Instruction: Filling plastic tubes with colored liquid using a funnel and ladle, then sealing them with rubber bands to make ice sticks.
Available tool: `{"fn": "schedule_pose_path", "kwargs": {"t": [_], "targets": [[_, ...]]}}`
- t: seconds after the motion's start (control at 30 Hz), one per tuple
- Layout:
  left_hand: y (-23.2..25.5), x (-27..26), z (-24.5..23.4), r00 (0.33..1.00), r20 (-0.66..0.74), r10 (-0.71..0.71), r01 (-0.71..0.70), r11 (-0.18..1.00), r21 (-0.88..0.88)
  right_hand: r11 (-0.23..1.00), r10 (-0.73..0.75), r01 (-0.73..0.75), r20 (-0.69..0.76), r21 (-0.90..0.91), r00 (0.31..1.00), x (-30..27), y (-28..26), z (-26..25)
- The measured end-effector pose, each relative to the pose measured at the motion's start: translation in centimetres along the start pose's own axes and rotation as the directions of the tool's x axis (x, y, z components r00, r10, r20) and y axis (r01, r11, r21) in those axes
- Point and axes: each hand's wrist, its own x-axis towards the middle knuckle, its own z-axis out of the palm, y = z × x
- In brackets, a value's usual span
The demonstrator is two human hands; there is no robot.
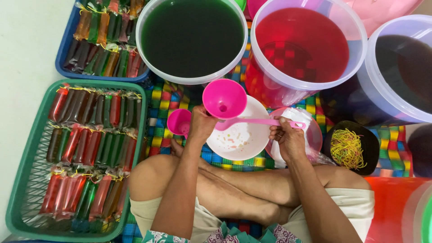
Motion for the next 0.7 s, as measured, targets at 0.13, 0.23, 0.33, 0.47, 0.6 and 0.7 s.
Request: {"fn": "schedule_pose_path", "kwargs": {"t": [0.13, 0.23, 0.33, 0.47, 0.6, 0.7], "targets": [[-0.9, 0.1, 0.0, 1.0, 0.018, -0.024, 0.024, 1.0, -0.001, 1.0, 0.007, -0.007, 0.014, 0.003, 1.0, -0.2, -0.4, 0.2], [-0.8, 0.0, 0.3, 0.998, 0.056, -0.039, 0.038, 0.999, 0.022, 1.0, 0.014, -0.014, 0.012, 0.01, 1.0, -0.1, 0.1, -0.4], [-1.7, 0.0, 0.3, 0.997, 0.076, -0.019, 0.015, 0.999, 0.049, 0.999, 0.037, -0.038, 0.007, 0.01, 0.999, -0.1, 0.4, -0.9], [-0.3, -0.2, 0.4, 0.999, 0.052, 0.002, -0.004, 0.999, 0.041, 0.998, 0.052, -0.053, 0.015, 0.018, 0.999, 0.5, 0.8, -1.5], [-0.2, -0.4, 0.2, 0.999, 0.04, 0.015, -0.017, 0.998, 0.058, 0.998, 0.063, -0.063, 0.013, 0.013, 0.998, 0.8, 0.8, -1.7], [0.2, -0.5, 0.3, 1.0, 0.021, 0.004, -0.006, 0.998, 0.068, 0.995, 0.101, -0.101, -0.034, 0.009, 0.994, 0.7, 0.4, -1.4]]}}
